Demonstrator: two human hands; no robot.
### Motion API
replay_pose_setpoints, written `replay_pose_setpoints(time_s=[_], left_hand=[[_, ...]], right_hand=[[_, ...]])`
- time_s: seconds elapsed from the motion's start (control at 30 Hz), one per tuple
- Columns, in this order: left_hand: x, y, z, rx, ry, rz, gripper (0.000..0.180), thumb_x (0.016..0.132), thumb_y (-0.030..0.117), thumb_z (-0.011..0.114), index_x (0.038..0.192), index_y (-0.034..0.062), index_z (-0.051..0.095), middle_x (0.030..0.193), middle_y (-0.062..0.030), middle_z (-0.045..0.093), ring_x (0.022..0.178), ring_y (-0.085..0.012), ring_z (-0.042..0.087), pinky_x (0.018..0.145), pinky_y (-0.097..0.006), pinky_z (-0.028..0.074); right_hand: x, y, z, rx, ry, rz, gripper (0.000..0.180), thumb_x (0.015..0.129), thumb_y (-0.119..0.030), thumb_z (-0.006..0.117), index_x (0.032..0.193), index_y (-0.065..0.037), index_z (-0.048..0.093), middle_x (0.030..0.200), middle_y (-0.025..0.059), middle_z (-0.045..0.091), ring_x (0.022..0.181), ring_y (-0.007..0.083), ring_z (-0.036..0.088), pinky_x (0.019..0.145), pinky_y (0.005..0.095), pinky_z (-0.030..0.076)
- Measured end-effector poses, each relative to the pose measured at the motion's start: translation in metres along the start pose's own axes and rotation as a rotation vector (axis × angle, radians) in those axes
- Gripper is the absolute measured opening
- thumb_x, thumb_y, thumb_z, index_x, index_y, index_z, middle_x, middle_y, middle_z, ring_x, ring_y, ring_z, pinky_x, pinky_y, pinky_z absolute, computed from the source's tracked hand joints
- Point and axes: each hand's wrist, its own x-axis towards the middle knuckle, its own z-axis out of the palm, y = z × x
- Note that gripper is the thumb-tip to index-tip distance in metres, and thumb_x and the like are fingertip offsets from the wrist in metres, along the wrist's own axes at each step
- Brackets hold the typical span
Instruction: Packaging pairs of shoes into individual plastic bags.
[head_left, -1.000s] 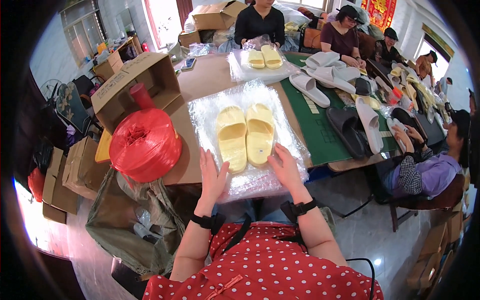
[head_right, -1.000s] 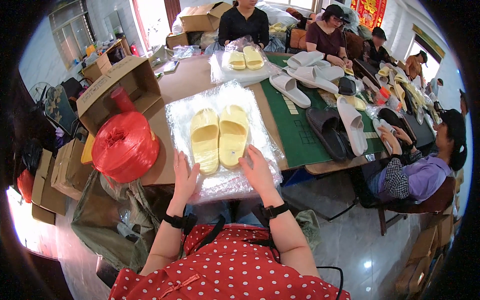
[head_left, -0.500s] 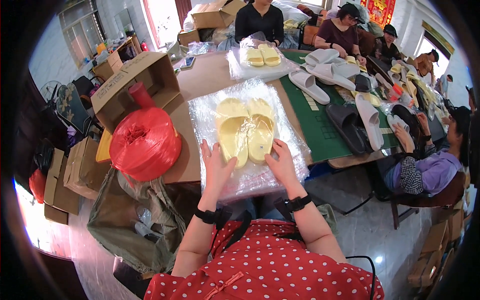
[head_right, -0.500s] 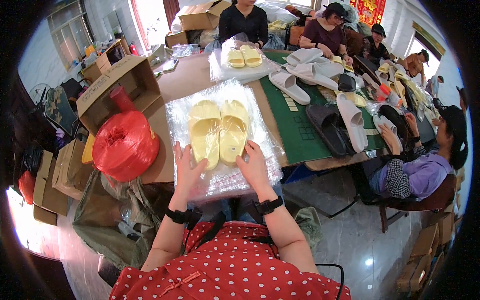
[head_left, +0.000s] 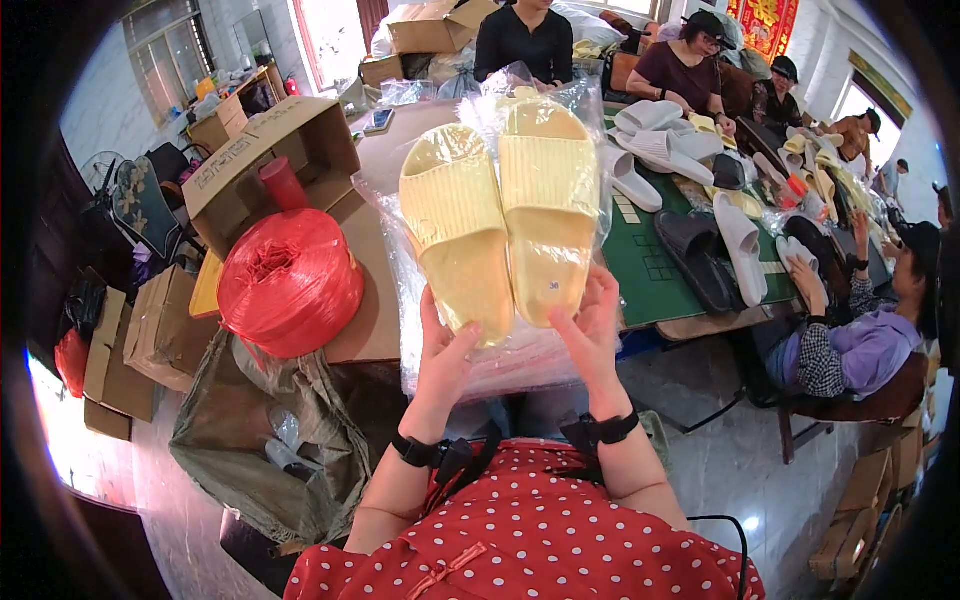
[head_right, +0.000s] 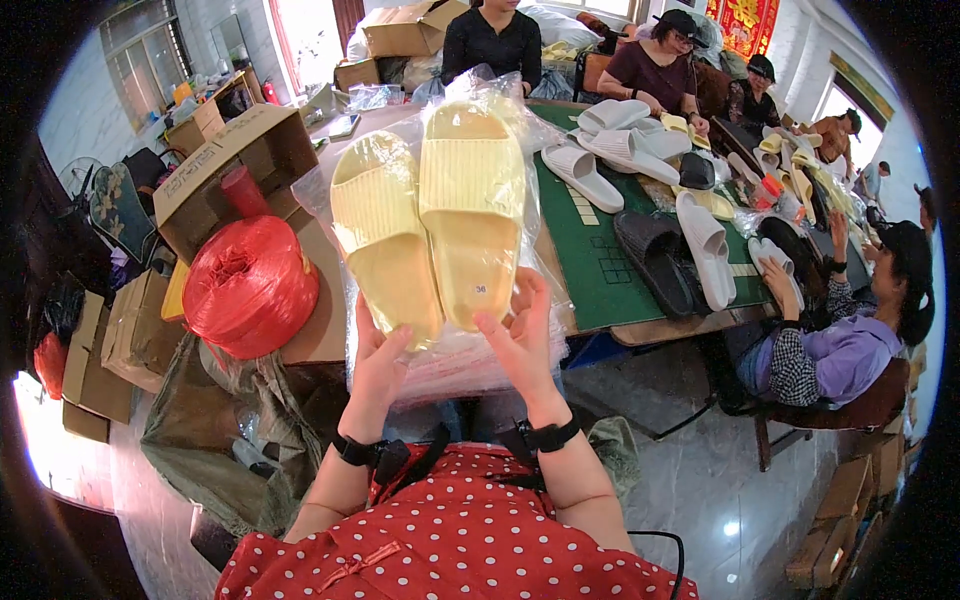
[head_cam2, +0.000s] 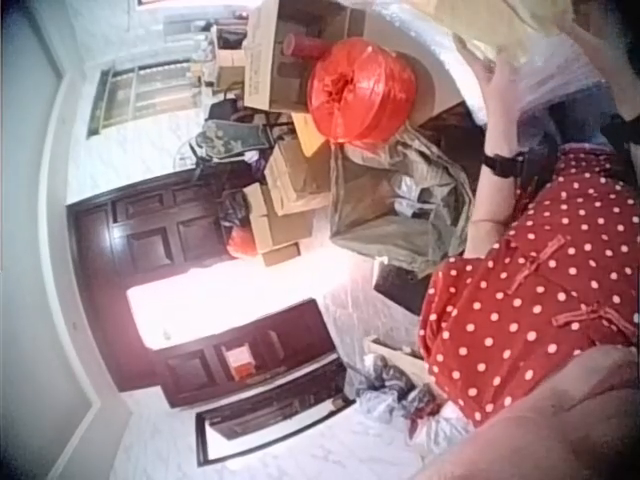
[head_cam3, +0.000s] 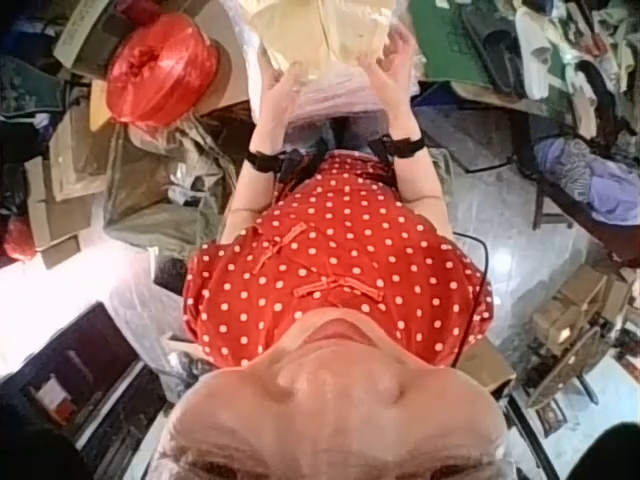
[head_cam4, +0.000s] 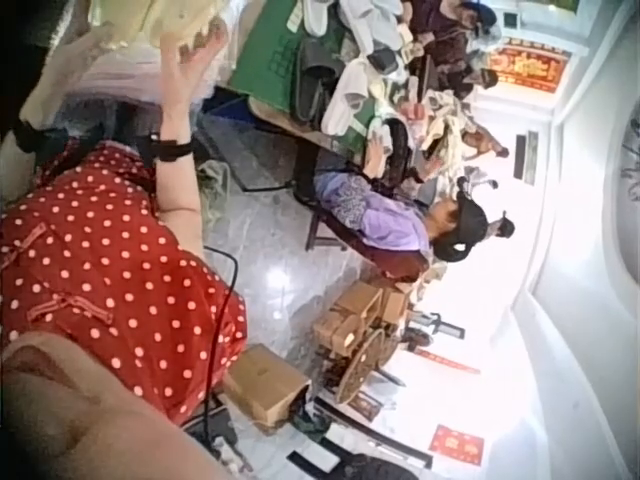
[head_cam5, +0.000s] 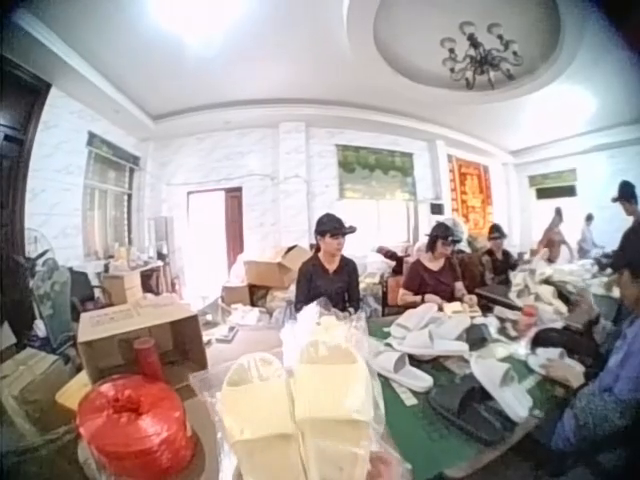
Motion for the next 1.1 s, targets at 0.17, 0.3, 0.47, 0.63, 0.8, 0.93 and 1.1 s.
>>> replay_pose_setpoints(time_s=[0.17, 0.3, 0.47, 0.63, 0.8, 0.93, 1.1], left_hand=[[-0.013, 0.003, 0.007, -0.045, -0.01, 0.037, 0.089, 0.09, -0.003, 0.059, 0.16, 0.0151, 0.009, 0.156, -0.0119, 0.035, 0.14, -0.0287, 0.043, 0.113, -0.044, 0.04], [-0.018, 0.005, 0.008, -0.043, 0.022, 0.12, 0.08, 0.089, -0.005, 0.059, 0.157, 0.0077, 0.018, 0.153, -0.0134, 0.041, 0.137, -0.0262, 0.046, 0.112, -0.041, 0.041], [-0.023, 0.0, -0.006, -0.08, 0.04, -0.078, 0.064, 0.091, -0.003, 0.059, 0.151, 0.0016, 0.034, 0.145, -0.0136, 0.052, 0.131, -0.023, 0.053, 0.109, -0.038, 0.044], [-0.03, 0.004, 0.01, -0.115, 0.08, -0.05, 0.056, 0.092, 0.005, 0.058, 0.146, 0.0023, 0.042, 0.141, -0.0115, 0.056, 0.128, -0.0248, 0.055, 0.109, -0.041, 0.043], [-0.027, -0.007, 0.0, -0.238, -0.021, -0.132, 0.061, 0.095, 0.003, 0.059, 0.151, 0.0042, 0.035, 0.145, -0.0113, 0.051, 0.132, -0.0222, 0.052, 0.111, -0.039, 0.042], [-0.027, -0.028, 0.002, -0.174, -0.037, -0.172, 0.066, 0.094, 0.001, 0.064, 0.152, 0.0081, 0.033, 0.147, -0.009, 0.048, 0.135, -0.0209, 0.048, 0.112, -0.039, 0.04], [-0.032, -0.025, -0.013, -0.123, -0.012, -0.171, 0.065, 0.092, 0.0, 0.067, 0.149, 0.0072, 0.037, 0.143, -0.0074, 0.052, 0.13, -0.0191, 0.051, 0.109, -0.037, 0.043]], right_hand=[[-0.014, -0.014, 0.007, 0.171, -0.033, 0.061, 0.065, 0.092, 0.005, 0.064, 0.146, -0.002, 0.028, 0.139, 0.0139, 0.05, 0.126, 0.0212, 0.054, 0.105, 0.035, 0.047], [-0.018, -0.02, 0.012, 0.085, -0.016, 0.124, 0.065, 0.091, 0.003, 0.066, 0.144, 0.0, 0.029, 0.136, 0.0157, 0.052, 0.124, 0.0205, 0.055, 0.102, 0.0337, 0.048], [-0.024, -0.01, 0.019, 0.009, 0.051, 0.102, 0.066, 0.091, 0.002, 0.067, 0.144, 0.001, 0.028, 0.134, 0.017, 0.053, 0.121, 0.0203, 0.057, 0.1, 0.0332, 0.049], [-0.028, -0.005, 0.02, -0.094, 0.075, 0.046, 0.064, 0.092, 0.0, 0.067, 0.143, 0.001, 0.028, 0.131, 0.0166, 0.052, 0.119, 0.0213, 0.057, 0.097, 0.0325, 0.051], [-0.029, 0.008, 0.023, -0.138, 0.115, 0.022, 0.058, 0.093, -0.001, 0.066, 0.138, 0.002, 0.031, 0.128, 0.0156, 0.051, 0.116, 0.0202, 0.057, 0.093, 0.0316, 0.052], [-0.03, 0.017, 0.026, -0.18, 0.078, 0.059, 0.054, 0.094, -0.002, 0.065, 0.136, 0.002, 0.031, 0.127, 0.0154, 0.05, 0.114, 0.019, 0.056, 0.09, 0.0307, 0.052], [-0.035, 0.016, 0.031, -0.186, -0.055, 0.07, 0.056, 0.095, -0.002, 0.064, 0.139, 0.002, 0.029, 0.126, 0.0146, 0.05, 0.116, 0.0189, 0.055, 0.091, 0.0305, 0.05]])
